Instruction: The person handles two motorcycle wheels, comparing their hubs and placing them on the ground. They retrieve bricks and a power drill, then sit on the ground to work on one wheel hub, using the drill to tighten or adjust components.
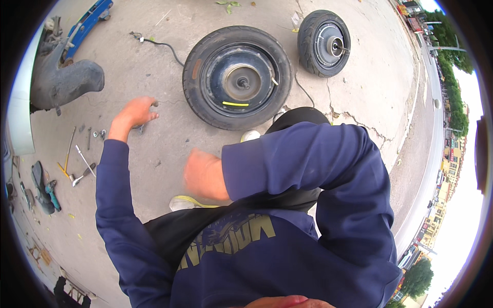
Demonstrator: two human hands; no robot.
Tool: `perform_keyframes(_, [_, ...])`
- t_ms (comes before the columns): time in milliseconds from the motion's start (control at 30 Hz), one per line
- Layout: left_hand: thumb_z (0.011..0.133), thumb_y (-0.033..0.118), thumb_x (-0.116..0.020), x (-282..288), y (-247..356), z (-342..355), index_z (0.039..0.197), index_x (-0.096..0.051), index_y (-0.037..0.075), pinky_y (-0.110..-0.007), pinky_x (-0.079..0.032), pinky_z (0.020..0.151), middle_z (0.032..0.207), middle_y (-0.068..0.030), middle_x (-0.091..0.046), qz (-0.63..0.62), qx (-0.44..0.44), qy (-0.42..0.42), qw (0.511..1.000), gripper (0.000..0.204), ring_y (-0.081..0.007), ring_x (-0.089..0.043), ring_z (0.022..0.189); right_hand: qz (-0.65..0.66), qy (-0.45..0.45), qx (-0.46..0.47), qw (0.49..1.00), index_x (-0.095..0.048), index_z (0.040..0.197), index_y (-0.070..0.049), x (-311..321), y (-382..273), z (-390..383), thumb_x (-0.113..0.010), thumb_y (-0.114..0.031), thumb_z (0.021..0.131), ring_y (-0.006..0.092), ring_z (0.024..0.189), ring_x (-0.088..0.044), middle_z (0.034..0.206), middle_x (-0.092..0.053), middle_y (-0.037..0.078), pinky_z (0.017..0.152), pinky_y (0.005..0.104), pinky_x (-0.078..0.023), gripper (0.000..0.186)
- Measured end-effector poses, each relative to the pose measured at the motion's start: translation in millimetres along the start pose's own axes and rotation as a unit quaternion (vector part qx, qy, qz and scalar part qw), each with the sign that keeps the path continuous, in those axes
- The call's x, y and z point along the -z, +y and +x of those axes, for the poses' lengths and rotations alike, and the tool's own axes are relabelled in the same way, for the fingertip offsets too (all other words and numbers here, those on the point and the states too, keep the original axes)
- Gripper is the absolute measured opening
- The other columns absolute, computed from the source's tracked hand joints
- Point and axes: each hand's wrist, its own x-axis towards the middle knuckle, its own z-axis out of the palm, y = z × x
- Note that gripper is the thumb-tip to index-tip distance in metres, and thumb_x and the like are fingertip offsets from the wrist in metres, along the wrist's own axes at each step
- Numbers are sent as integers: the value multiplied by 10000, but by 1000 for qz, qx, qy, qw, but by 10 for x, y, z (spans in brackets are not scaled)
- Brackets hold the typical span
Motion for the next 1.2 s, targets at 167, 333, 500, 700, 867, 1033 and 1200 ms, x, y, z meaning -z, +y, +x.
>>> perform_keyframes(167, [913, 253, -737, 458, 560, 153, 1218, -670, 60, -464, -514, 946, 1187, -162, -687, 1, -40, 105, 994, 367, -379, -642, 1130, 0, 27, -4, 1000, -770, 985, -83, 3, 102, 89, -703, -221, 861, 249, 945, -727, 976, -762, 72, 787, 412, -538, 198])
perform_keyframes(333, [948, 244, -707, 446, 621, 87, 1276, -631, 60, -456, -507, 983, 1282, -148, -635, -75, -94, 124, 985, 384, -367, -619, 1183, 231, -2, 62, 971, -574, 1356, 22, 508, 678, -560, -639, -380, 982, 412, 1043, -688, 1133, -710, 234, 949, 487, -536, 553])
perform_keyframes(500, [952, 246, -707, 319, 768, 594, 1378, -563, 88, -451, -486, 1051, 1414, -153, -548, -74, -110, 259, 957, 478, -370, -562, 1286, 185, 162, -280, 928, -608, 1316, 1, -765, 1752, -1229, -588, -161, 930, 398, 1159, -649, 1242, -670, 236, 987, 481, -530, 419])
perform_keyframes(700, [943, 207, -719, 349, 1096, 626, 1441, -519, 140, -461, -483, 1072, 1455, -157, -524, 23, -112, 287, 951, 541, -374, -520, 1337, 129, 428, -411, 795, -584, 1379, -79, -1839, 2992, -1637, -642, -211, 963, 411, 1243, -586, 1363, -581, 217, 1055, 458, -487, 440])
perform_keyframes(867, [960, 269, -703, 455, 1319, 813, 1521, -472, 182, -464, -450, 1112, 1503, -154, -498, 25, -87, 269, 959, 613, -368, -474, 1389, 233, 538, -331, 739, -486, 1517, -137, -2002, 3645, -1198, -587, -488, 1017, 422, 1280, -569, 1347, -598, 247, 1087, 458, -457, 619])
perform_keyframes(1033, [972, 509, -657, 654, 1527, 1728, 1563, -440, 188, -445, -425, 1143, 1483, -175, -544, -25, -49, 237, 970, 706, -358, -517, 1372, 316, 549, -289, 718, -501, 1522, -192, -2072, 3810, -1184, -645, -531, 973, 396, 1242, -612, 1338, -627, 217, 1066, 447, -475, 661])
perform_keyframes(1200, [844, 631, -747, 652, 1288, 2380, 1549, -467, 191, -450, -472, 1092, 1415, -171, -629, -188, 31, 163, 968, 877, -330, -626, 1274, 341, 573, -252, 702, -509, 1518, -184, -2054, 4019, -1026, -650, -497, 984, 392, 1229, -619, 1311, -640, 219, 1063, 447, -476, 635])
